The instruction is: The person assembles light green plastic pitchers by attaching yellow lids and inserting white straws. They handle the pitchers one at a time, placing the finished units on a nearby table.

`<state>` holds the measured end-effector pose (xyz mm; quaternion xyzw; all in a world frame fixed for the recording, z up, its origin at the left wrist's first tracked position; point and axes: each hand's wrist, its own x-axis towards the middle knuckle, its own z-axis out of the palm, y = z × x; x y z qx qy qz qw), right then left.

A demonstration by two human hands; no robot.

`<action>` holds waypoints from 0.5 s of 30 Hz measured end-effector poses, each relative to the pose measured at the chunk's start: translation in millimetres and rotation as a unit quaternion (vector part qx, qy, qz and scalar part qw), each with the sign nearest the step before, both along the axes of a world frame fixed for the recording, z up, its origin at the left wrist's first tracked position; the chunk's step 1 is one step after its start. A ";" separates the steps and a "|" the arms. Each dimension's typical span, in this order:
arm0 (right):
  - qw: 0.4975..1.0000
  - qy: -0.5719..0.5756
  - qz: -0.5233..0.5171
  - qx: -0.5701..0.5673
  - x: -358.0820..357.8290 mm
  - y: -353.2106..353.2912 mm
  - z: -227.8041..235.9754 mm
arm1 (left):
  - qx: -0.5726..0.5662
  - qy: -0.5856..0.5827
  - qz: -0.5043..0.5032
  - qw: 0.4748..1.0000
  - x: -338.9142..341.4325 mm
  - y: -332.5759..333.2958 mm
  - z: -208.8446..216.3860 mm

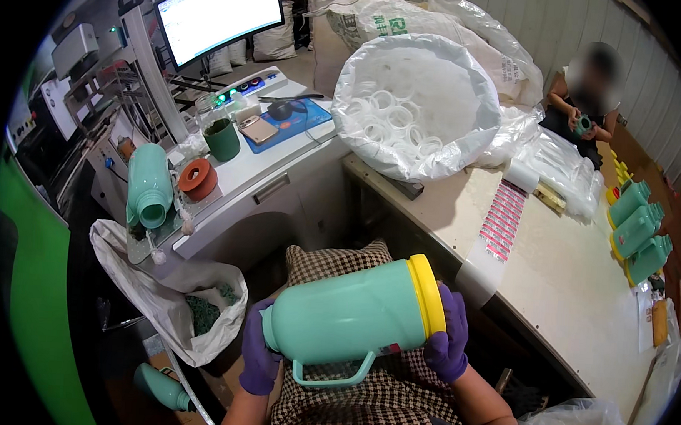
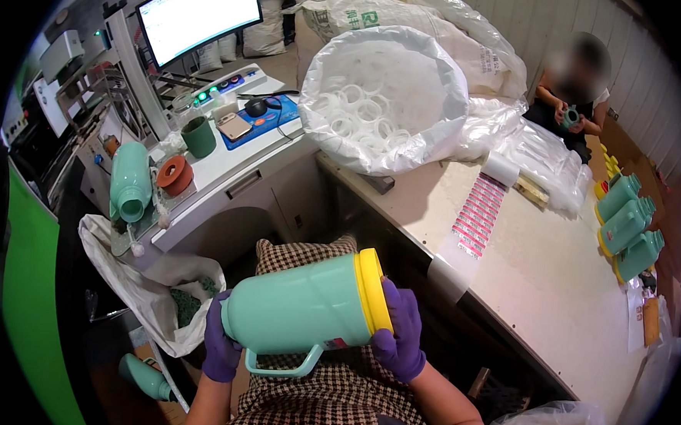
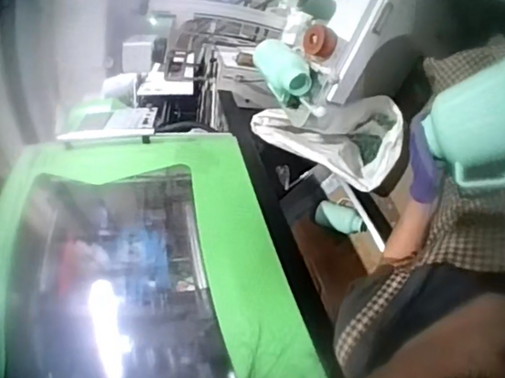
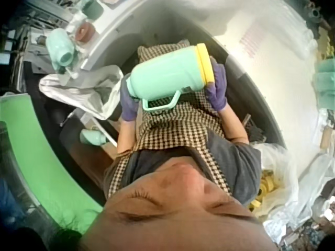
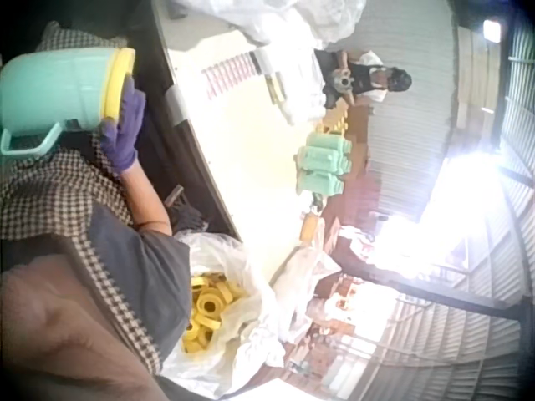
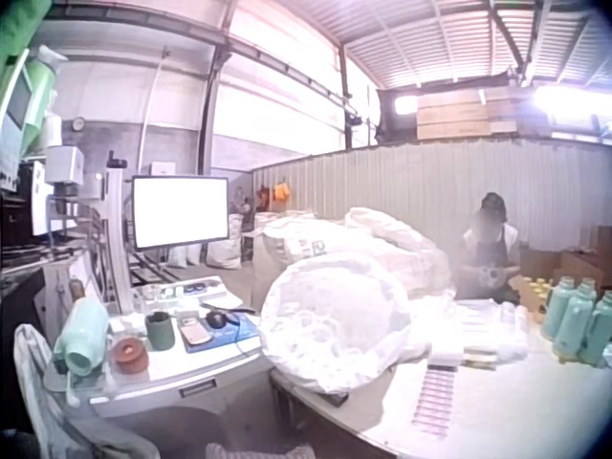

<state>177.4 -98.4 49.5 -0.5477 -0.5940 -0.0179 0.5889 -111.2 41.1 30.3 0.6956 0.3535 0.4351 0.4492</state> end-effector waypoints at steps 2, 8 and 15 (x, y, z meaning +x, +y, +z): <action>1.000 0.020 0.002 0.001 -3.2 -1.3 1.2 | 0.021 -0.029 0.022 0.999 4.3 -0.8 -0.9; 0.997 0.074 0.017 0.008 -3.1 -12.7 4.4 | 0.004 -0.060 0.044 0.997 4.0 -3.7 -5.6; 0.955 0.279 0.039 -0.097 -7.6 -25.8 -3.9 | 0.001 -0.106 0.061 0.993 -0.2 -8.3 2.9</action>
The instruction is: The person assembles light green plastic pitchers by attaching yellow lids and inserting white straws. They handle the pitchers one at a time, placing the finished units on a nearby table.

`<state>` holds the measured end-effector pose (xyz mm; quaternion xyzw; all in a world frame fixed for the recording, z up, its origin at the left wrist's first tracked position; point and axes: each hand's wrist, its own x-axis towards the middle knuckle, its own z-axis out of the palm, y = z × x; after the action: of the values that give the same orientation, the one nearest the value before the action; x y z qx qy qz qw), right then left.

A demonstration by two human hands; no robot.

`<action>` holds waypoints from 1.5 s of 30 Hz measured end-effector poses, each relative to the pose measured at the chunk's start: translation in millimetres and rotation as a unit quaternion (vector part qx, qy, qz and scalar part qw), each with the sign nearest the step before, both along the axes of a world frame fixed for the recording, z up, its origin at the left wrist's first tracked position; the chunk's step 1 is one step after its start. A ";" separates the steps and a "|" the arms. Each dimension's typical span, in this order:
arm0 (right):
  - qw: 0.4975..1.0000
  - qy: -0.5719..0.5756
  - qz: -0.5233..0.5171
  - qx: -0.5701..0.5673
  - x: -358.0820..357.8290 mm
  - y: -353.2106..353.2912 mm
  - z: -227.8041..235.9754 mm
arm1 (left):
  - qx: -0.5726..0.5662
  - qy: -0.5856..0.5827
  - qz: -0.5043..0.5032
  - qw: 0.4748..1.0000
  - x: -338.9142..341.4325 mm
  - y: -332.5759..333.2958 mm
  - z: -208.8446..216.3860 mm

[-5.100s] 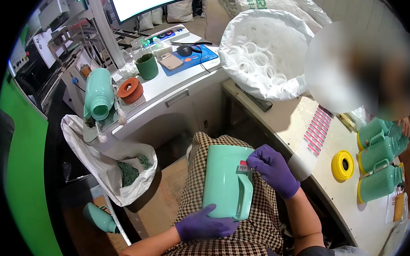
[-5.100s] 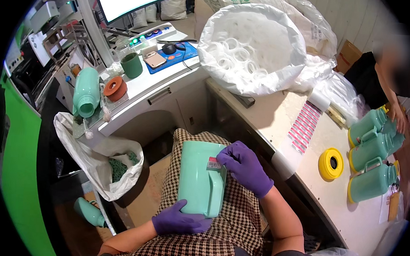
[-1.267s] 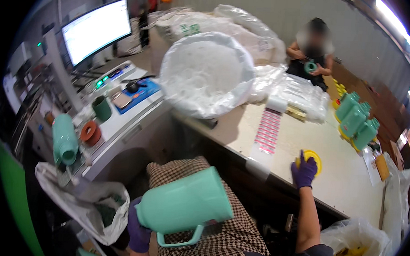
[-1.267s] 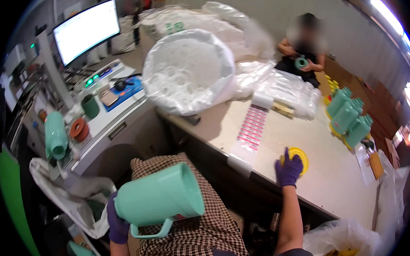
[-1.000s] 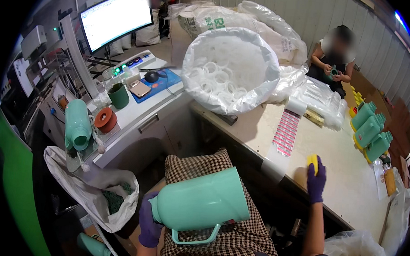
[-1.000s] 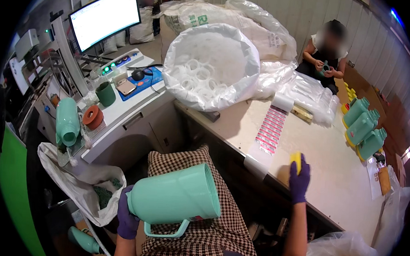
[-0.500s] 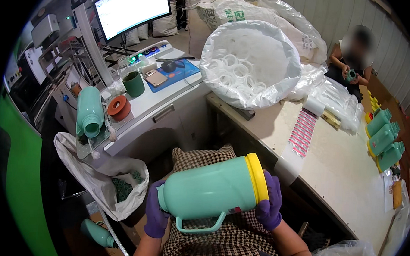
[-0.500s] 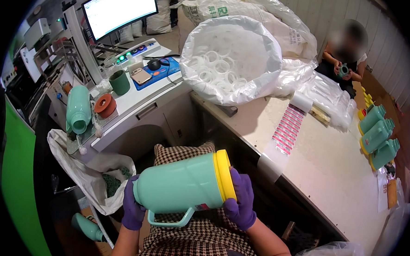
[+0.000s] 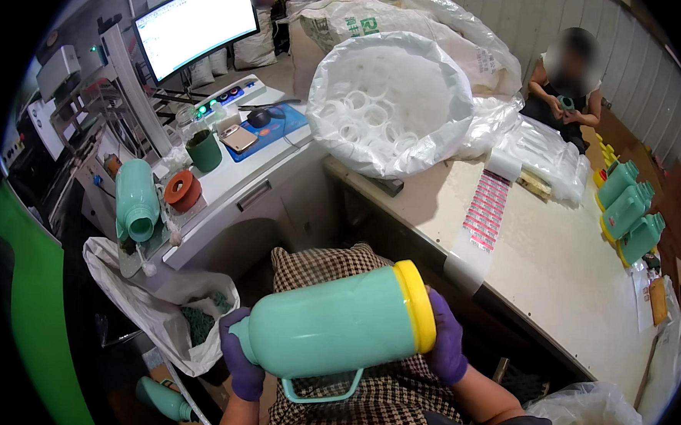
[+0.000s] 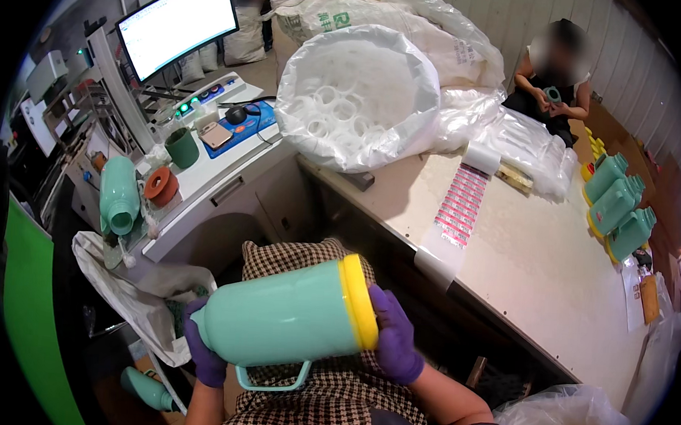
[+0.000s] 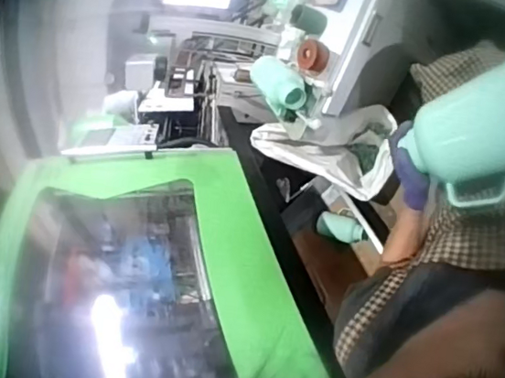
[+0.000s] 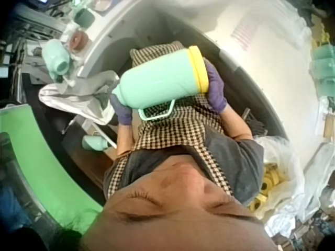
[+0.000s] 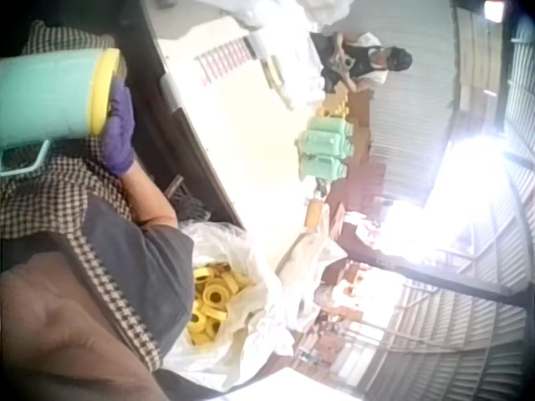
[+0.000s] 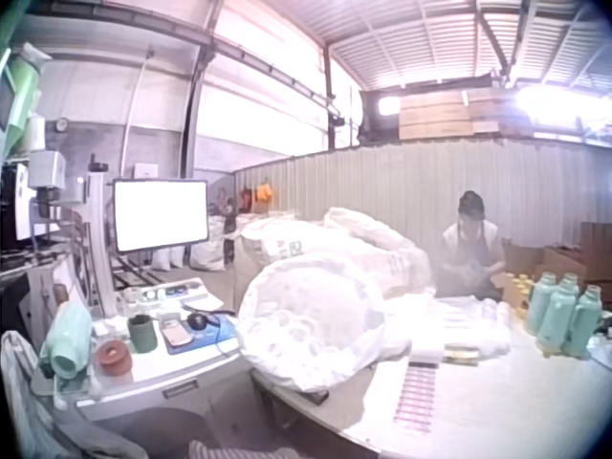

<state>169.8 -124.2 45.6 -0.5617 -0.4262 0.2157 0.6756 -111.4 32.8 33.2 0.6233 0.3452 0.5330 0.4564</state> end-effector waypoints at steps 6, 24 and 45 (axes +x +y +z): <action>0.993 0.007 0.113 0.037 17.9 17.3 29.9 | 0.032 0.030 -0.015 0.999 13.0 -10.1 10.6; 0.982 0.165 0.088 -0.001 61.9 6.4 9.7 | 0.011 -0.005 -0.060 0.998 26.0 16.9 5.4; 0.794 -0.300 -0.528 0.027 194.3 -132.4 24.7 | 0.142 0.135 -0.306 0.932 100.5 -8.4 55.8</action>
<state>364.1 -256.6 70.3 -0.7177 -0.2504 -0.3646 0.5378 -10.9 24.4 89.0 0.8232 0.1170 0.3216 0.4531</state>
